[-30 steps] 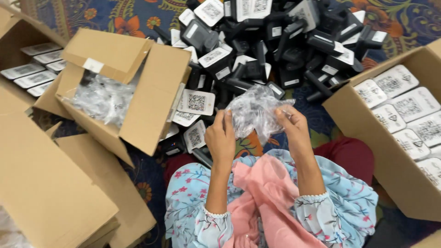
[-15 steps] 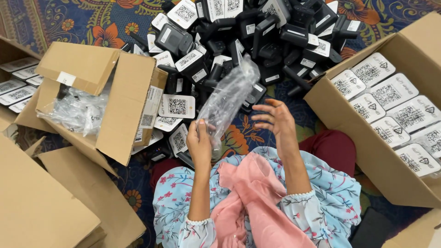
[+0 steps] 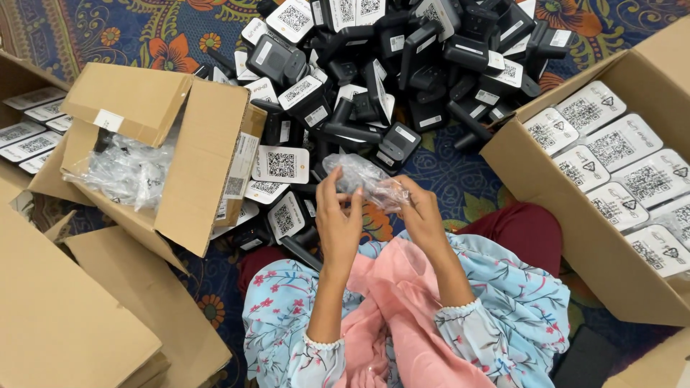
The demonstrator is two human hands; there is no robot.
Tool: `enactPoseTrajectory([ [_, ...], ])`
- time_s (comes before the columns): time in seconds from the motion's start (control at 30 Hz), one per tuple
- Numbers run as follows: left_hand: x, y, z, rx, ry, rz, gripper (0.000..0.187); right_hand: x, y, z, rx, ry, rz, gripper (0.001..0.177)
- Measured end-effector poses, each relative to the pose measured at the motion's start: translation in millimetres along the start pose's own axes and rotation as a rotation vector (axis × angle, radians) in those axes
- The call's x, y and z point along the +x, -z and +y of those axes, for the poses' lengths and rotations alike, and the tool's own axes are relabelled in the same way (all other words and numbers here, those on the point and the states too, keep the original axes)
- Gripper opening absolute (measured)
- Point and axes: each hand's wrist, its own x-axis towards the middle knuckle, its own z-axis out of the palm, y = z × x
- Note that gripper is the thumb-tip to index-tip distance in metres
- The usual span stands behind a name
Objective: The person packs small electronic devices with QR code labels into plastic bags and places them into cardboard boxes.
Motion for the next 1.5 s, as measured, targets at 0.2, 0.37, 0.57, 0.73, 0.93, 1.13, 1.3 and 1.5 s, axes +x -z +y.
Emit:
enactPoseTrajectory([
  [0.2, 8.0, -14.0, -21.2, 0.191, -0.002, 0.113, 0.073, -2.9, 2.1, 13.7, 0.016, 0.190, -0.048, 0.016],
  [0.37, 13.7, -31.3, -49.6, 0.264, -0.022, 0.034, 0.070, -2.1, 1.6, 27.6, -0.154, 0.067, 0.047, 0.023],
  [0.57, 14.4, -34.6, -49.5, 0.245, -0.063, -0.062, 0.066, 1.2, 4.1, 20.9, -0.156, -0.013, -0.033, 0.045],
  [0.73, 12.8, -31.6, -48.7, 0.249, -0.053, -0.111, 0.043, 3.1, 18.6, 61.1, -0.266, 0.015, 0.073, 0.029],
  [0.93, -11.0, 1.2, -19.4, 0.276, -0.252, -0.269, 0.036, -0.6, 35.4, 38.0, -0.441, -0.187, 0.441, 0.014],
  [1.13, -12.7, -13.2, -14.2, 0.582, -0.530, -0.376, 0.059, -0.8, 31.8, 32.0, -0.571, -0.096, 0.385, 0.024],
  [1.3, 1.5, -53.8, -38.8, 0.694, -0.663, -0.404, 0.070, 0.8, 31.8, 53.1, -0.474, 0.047, 0.338, 0.021],
  [1.5, 25.3, -59.6, -35.2, 0.581, -0.637, -0.496, 0.044, 32.0, 91.4, 94.6, 0.604, -0.254, -0.189, 0.053],
])
